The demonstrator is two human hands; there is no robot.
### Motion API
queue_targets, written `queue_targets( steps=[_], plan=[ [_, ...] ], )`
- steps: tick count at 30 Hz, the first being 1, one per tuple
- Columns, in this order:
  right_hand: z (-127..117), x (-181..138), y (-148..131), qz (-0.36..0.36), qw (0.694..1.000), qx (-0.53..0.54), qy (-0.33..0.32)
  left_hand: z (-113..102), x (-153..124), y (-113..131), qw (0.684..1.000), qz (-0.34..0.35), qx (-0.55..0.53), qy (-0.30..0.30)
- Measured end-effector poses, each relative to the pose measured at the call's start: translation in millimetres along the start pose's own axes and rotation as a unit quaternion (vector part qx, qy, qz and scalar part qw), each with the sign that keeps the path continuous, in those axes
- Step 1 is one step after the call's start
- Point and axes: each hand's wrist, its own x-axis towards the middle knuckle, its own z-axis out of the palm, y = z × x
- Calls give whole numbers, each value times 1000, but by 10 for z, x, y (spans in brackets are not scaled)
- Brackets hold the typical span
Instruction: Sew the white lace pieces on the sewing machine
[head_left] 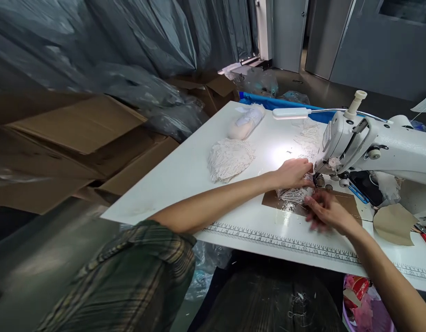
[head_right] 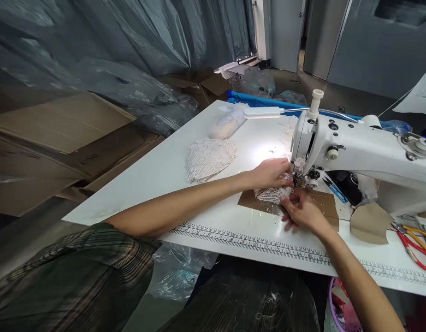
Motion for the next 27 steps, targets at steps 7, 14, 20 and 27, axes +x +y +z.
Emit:
queue_targets(
  steps=[7,14,20,27],
  plan=[
    [-465,94,132,-256,885,-368,121,16,-343,-201,975,194,-107,23],
    [-283,264,176,-240,808,-522,130,191,-527,-104,970,235,-62,31],
    [-324,199,219,-247,845,-452,144,233,-506,-64,960,236,-118,91],
    [-348,101,318,-417,861,-282,74,234,-497,-106,934,174,-230,211]
  ],
)
